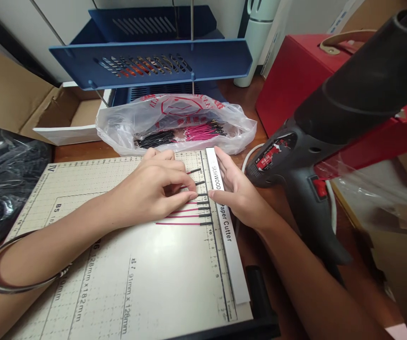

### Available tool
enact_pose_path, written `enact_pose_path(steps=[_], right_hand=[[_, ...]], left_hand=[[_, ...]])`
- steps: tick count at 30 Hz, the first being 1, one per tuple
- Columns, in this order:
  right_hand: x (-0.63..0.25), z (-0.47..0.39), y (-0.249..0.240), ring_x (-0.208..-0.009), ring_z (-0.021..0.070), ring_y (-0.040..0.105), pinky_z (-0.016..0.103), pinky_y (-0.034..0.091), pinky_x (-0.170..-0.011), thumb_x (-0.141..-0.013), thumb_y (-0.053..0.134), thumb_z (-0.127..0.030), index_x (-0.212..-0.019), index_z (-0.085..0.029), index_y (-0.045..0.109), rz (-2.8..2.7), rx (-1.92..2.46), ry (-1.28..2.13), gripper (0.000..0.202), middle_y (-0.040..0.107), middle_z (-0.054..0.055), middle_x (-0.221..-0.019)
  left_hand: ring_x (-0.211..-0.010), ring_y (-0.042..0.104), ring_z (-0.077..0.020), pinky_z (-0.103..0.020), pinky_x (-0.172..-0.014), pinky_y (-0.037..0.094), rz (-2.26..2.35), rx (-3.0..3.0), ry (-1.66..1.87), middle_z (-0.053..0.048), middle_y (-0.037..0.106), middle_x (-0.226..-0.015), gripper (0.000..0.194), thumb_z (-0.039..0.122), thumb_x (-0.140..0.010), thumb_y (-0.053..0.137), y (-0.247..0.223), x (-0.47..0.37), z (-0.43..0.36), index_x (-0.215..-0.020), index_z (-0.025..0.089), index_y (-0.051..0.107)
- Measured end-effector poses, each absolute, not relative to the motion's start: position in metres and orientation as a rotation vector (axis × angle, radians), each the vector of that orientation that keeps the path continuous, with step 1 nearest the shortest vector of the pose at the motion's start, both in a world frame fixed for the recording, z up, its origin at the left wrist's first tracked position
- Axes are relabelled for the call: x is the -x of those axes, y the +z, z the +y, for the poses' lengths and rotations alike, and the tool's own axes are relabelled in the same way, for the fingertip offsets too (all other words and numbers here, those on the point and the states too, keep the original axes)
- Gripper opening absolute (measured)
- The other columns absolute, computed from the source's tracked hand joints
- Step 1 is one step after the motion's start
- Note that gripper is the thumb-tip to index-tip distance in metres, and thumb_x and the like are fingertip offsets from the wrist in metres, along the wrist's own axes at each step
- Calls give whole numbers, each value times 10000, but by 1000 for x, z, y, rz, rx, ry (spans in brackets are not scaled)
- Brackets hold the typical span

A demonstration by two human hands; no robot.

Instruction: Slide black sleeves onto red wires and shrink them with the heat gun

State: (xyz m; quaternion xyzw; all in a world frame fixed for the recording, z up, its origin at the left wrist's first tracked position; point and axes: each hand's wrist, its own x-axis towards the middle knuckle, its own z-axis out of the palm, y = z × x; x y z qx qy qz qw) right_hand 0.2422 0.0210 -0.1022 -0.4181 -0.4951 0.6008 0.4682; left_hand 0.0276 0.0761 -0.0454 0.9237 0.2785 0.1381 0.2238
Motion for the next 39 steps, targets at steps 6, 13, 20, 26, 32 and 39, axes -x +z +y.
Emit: enact_pose_path(steps=[6, 13, 20, 26, 32, 39], right_hand=[[-240, 24, -102, -1610, 287, 375, 496, 210, -1376, -684, 687, -174, -1671, -218, 277, -1021, 963, 1550, 1070, 446, 56, -1712], [-238, 25, -100, -1610, 270, 374, 457, 244, -1367, -676, 680, -181, -1652, -197, 323, -970, 949, 1550, 1039, 486, 53, -1688], [-237, 26, -100, -1625, 271, 359, 451, 268, -1370, -668, 671, -194, -1658, -196, 317, -1003, 1002, 1518, 1051, 468, 58, -1701], [-233, 25, -98, -1640, 284, 335, 475, 267, -1373, -708, 700, -246, -1619, -203, 380, -1060, 1068, 1401, 966, 493, 87, -1682], [-231, 26, -98, -1618, 296, 383, 477, 292, -1365, -710, 722, -246, -1616, -137, 353, -1093, 1096, 1347, 983, 482, 149, -1682], [-232, 27, -101, -1615, 295, 387, 486, 291, -1364, -739, 745, -257, -1622, -204, 375, -1100, 1082, 1357, 958, 489, 117, -1682]], left_hand=[[-796, 493, -190, -372, -802, 254, 760, -2569, 393, 7, 710, -762, 222, 349, -966, 640, -44, -28, 76, -844, 266, 805], [-791, 502, -184, -366, -797, 262, 744, -2594, 422, 9, 708, -764, 209, 348, -967, 654, -46, -28, 77, -850, 266, 807], [-789, 536, -188, -378, -797, 286, 793, -2573, 468, -1, 743, -795, 203, 360, -954, 666, -43, -27, 77, -843, 250, 795], [-800, 530, -203, -400, -816, 287, 927, -2590, 447, -22, 738, -792, 227, 402, -949, 657, -43, -27, 79, -868, 242, 797], [-826, 524, -212, -405, -832, 269, 959, -2583, 412, -20, 730, -785, 239, 432, -933, 660, -44, -28, 79, -869, 260, 815], [-816, 521, -210, -411, -823, 269, 971, -2581, 419, -22, 745, -798, 247, 423, -935, 645, -43, -27, 80, -871, 262, 822]])
